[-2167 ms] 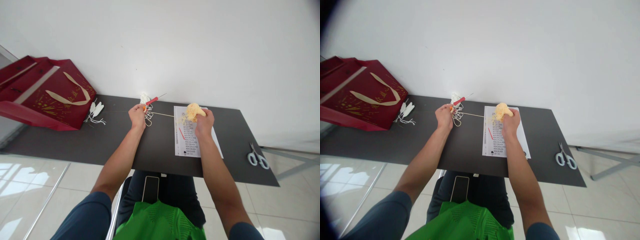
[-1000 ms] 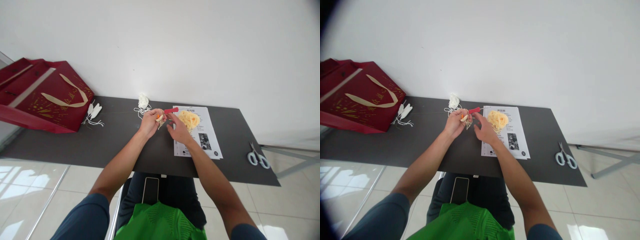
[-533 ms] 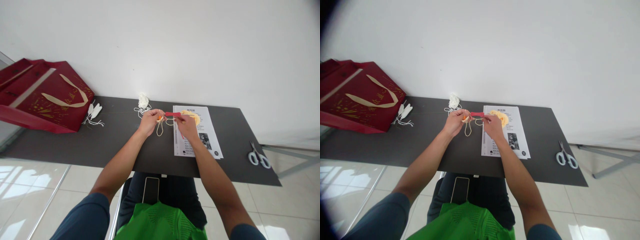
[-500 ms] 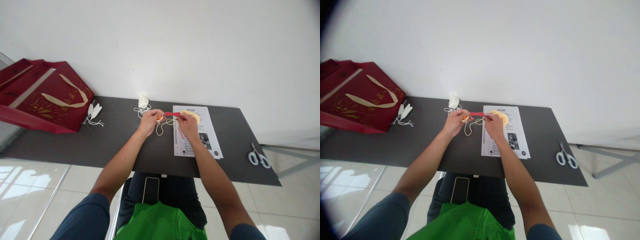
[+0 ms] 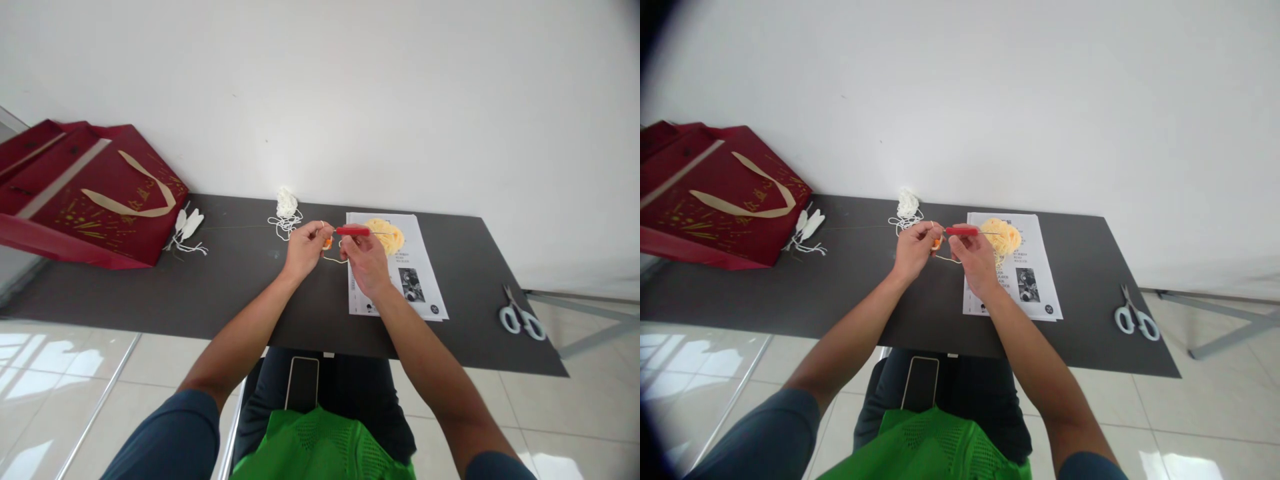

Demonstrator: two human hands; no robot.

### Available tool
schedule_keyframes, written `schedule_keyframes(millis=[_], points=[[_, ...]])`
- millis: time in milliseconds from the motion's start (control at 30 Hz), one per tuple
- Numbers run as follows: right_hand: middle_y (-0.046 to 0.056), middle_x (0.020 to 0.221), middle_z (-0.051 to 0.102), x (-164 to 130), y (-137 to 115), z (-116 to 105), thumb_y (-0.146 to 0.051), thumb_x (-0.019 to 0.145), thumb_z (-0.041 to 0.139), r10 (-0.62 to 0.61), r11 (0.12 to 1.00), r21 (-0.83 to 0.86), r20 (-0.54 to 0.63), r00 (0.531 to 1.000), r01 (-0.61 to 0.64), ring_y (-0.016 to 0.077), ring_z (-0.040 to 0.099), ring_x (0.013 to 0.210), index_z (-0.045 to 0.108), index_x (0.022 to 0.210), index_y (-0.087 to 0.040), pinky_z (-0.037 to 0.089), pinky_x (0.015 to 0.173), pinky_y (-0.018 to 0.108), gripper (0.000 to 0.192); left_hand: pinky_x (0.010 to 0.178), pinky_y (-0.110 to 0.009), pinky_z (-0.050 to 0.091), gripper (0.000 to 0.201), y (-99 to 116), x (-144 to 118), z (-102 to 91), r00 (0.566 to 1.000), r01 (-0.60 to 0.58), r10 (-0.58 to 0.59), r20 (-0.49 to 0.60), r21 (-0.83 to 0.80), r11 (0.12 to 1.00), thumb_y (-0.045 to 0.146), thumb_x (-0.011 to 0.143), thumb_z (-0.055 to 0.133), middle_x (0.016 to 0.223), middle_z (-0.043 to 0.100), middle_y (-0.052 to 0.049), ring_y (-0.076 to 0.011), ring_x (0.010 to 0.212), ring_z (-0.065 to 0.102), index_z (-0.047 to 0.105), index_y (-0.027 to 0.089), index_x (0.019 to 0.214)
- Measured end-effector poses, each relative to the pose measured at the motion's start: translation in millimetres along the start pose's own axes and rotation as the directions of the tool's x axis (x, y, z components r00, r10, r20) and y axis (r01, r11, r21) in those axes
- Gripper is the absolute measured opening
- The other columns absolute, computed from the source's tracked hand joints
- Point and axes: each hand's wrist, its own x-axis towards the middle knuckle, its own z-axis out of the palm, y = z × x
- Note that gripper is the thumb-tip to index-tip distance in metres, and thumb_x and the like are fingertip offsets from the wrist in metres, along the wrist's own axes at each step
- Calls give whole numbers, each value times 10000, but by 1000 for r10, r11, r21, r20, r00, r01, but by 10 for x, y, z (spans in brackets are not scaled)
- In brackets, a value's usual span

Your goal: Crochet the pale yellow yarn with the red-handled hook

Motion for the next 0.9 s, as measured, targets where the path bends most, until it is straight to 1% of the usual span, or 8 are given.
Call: schedule_keyframes(millis=[67,133,233,367,467,533,700,900], points=[[-33,812,638,9,-4,6,-442,803,792,15,1000,18,-29,999,-14,113,539,651,681,974,-278,482,594,269,262,446,-243,342,238,33,-43,32,1000,-6,6,28,5,1000,430,879,710,616,613,16,-94,474,471,748,196,867],[-36,772,632,21,-23,-4,-423,815,785,8,1000,22,-60,998,-7,116,561,650,682,933,-270,489,598,271,219,443,-242,346,229,59,-74,57,998,14,-12,60,-22,1000,404,871,720,646,637,12,-89,466,470,756,195,958],[-35,779,638,20,-60,-8,-380,828,782,-13,998,64,-80,997,18,115,591,666,689,914,-262,502,621,274,174,509,-224,399,268,79,-94,72,996,27,-18,88,-98,995,331,800,787,714,670,3,-87,538,514,766,190,1027],[-36,802,654,-3,-78,5,-364,805,810,-15,992,122,-84,996,25,103,610,670,703,924,-254,504,608,259,195,648,-221,466,308,62,-95,60,999,9,-2,44,-165,986,260,741,814,811,716,-5,-106,688,595,787,199,1041],[-39,821,675,-13,-76,7,-359,792,826,-9,987,161,-80,997,22,89,614,662,721,995,-264,508,602,243,247,673,-229,476,332,45,-94,56,999,24,-17,36,-203,979,248,753,795,837,741,-7,-109,710,615,786,209,1082],[-37,823,688,-14,-79,8,-354,779,839,2,984,180,-85,996,13,86,617,662,735,985,-262,511,598,237,248,684,-235,488,317,47,-97,63,999,44,-37,35,-250,967,258,762,788,835,751,-12,-111,714,628,786,206,1075],[-35,796,712,-16,-76,23,-326,772,852,18,972,233,-67,998,-2,85,643,675,760,925,-253,525,602,221,192,658,-237,493,328,77,-111,100,998,60,-60,12,-316,947,256,717,820,778,714,5,-100,668,610,775,192,1036],[-35,840,733,-21,-34,36,-329,798,838,50,956,292,-51,997,-33,64,658,691,769,945,-265,547,621,192,174,612,-207,472,434,79,-119,107,999,27,-38,-26,-345,938,186,681,830,741,642,42,-73,624,561,736,204,1104]])
